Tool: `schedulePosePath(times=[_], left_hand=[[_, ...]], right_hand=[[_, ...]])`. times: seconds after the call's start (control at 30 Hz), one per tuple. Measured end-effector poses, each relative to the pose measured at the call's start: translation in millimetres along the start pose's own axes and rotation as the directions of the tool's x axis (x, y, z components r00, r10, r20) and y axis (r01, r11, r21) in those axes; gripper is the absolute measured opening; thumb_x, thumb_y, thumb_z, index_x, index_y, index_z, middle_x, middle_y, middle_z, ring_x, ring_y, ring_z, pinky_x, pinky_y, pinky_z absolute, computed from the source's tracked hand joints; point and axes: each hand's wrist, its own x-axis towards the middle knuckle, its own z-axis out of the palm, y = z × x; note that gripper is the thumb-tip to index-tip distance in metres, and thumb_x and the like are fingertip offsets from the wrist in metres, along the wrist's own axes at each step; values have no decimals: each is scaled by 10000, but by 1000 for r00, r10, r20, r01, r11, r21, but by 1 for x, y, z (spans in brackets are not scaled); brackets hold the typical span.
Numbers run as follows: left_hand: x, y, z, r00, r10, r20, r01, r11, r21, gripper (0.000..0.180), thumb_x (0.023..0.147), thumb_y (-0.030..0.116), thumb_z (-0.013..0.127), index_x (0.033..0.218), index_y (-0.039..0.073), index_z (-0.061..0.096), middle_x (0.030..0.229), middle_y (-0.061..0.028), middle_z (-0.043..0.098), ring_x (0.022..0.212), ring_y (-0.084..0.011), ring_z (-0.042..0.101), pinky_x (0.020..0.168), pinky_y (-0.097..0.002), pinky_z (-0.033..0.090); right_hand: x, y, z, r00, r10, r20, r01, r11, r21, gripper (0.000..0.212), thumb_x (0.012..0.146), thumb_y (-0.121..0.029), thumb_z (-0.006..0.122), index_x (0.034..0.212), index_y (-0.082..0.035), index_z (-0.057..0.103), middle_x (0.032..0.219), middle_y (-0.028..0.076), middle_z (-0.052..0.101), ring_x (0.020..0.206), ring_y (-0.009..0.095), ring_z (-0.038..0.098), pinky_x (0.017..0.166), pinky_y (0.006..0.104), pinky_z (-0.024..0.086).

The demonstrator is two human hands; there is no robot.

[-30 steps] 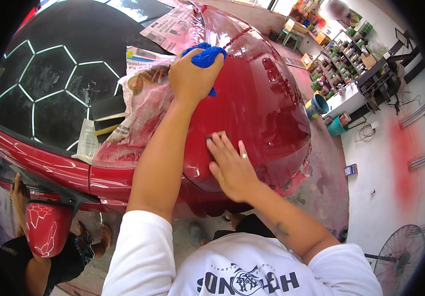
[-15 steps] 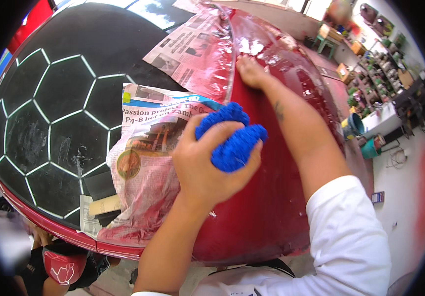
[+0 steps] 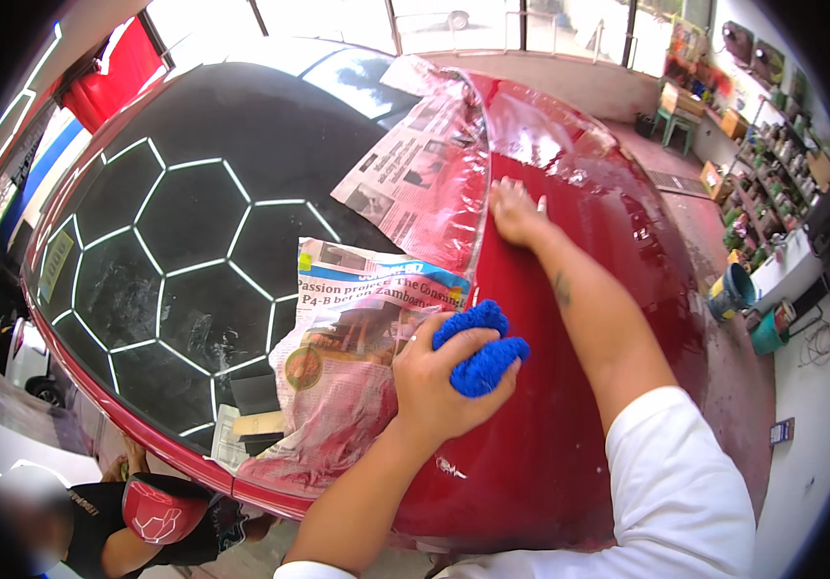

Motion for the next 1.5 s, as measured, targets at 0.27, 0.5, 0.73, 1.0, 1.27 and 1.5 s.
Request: schedulePosePath(times=[0.27, 0.5, 0.73, 1.0, 1.27, 1.5], left_hand=[[6, -1, 4, 983, -119, -140, 94, 980, -178, 309, 828, 289, 929, 1018, 60, 846, 1048, -194, 768, 957, -373, 767, 880, -465, 610], [-19, 15, -6, 998, 26, -59, -29, 998, -52, 342, 792, 374, 941, 1006, 122, 856, 1111, -181, 763, 978, -393, 764, 888, -496, 617], [-61, 0, -10, 950, 151, 274, -212, 955, 208, 367, 782, 473, 906, 981, 172, 839, 1170, -142, 726, 1116, -404, 710, 985, -537, 560], [-121, 55, -35, 875, 223, 429, -357, 897, 263, 416, 765, 535, 901, 894, 147, 828, 1075, -134, 742, 1101, -396, 692, 974, -534, 536], [11, -6, 67, 906, 120, 406, -348, 759, 551, 300, 799, 422, 847, 912, 144, 854, 1054, -137, 742, 990, -367, 722, 934, -473, 591], [46, 15, 148, 898, -182, 401, -132, 758, 639, 437, 833, 507, 829, 1061, 136, 871, 1200, -153, 756, 1177, -367, 723, 1027, -477, 589]], right_hand=[[-318, -98, 3, 990, -135, 35, 136, 991, -1, 681, 1139, -330, 511, 1716, -54, 280, 1812, 185, 240, 1693, 426, 175, 1279, 783, 220], [-504, -151, -3, 978, -154, 141, 118, 964, 238, 606, 1192, -379, 400, 1671, -8, 425, 1780, 182, 369, 1693, 332, 256, 1322, 687, 194], [-542, -62, -55, 923, 269, -273, 99, 522, 847, 628, 1236, -430, 306, 1626, 15, 516, 1644, 180, 570, 1544, 258, 508, 1289, 362, 353], [-703, 163, -16, 474, 860, -190, 306, 42, 951, 551, 1194, -417, 507, 1503, 29, 598, 1418, 122, 692, 1275, 221, 672, 1128, 379, 501], [-756, 196, -26, 497, 867, 35, 132, -116, 984, 296, 999, -13, 721, 1264, -69, 601, 1117, 55, 707, 905, 188, 703, 797, 334, 585], [-738, 215, -93, 407, 905, -124, 246, 22, 969, 358, 942, -13, 650, 1293, -78, 633, 1193, 52, 714, 997, 202, 719, 948, 349, 576]])
